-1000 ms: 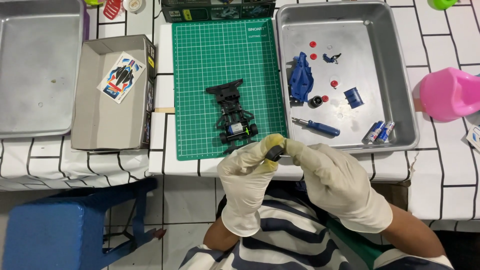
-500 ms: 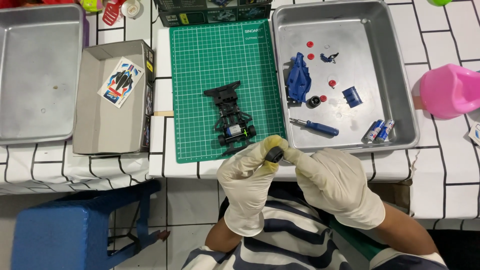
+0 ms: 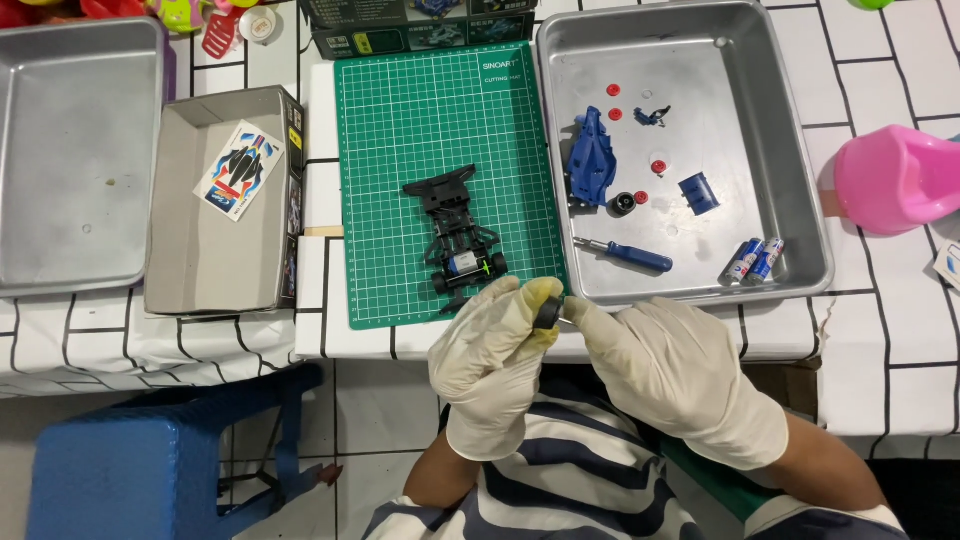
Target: The person assembles a blue toy car on a green cutting mat. They insert batteries into the black chassis, attach wheels, and then fit the blue body shell onto the frame. Finally, they use a screwdriver to secure the body to the chassis.
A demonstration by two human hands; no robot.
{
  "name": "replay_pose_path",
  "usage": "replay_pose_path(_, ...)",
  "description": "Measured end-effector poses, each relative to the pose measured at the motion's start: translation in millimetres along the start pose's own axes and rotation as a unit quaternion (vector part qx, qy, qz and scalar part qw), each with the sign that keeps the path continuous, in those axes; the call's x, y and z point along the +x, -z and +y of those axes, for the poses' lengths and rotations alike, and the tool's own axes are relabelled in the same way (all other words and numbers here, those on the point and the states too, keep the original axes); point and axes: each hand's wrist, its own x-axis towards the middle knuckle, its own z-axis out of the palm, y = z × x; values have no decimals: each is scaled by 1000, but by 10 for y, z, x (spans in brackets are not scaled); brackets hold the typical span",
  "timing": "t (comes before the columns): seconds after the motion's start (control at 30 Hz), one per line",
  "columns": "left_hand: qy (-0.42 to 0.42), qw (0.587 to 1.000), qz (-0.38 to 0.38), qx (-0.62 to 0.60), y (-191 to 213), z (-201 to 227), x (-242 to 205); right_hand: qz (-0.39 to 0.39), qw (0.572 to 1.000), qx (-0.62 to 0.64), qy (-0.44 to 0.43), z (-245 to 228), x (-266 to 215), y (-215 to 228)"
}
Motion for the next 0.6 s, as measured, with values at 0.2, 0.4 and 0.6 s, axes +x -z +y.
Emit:
replay_pose_path(0.2,-105,992,-15,63,43,-98,-45,-29,999,-19,17,36,-35,48)
replay_pose_path(0.4,-188,977,-51,83,51,-152,-30,-46,998,40,27,150,-129,-13)
replay_pose_path(0.6,-218,969,-63,101,71,-222,-71,-94,993,70,9,217,-71,-4)
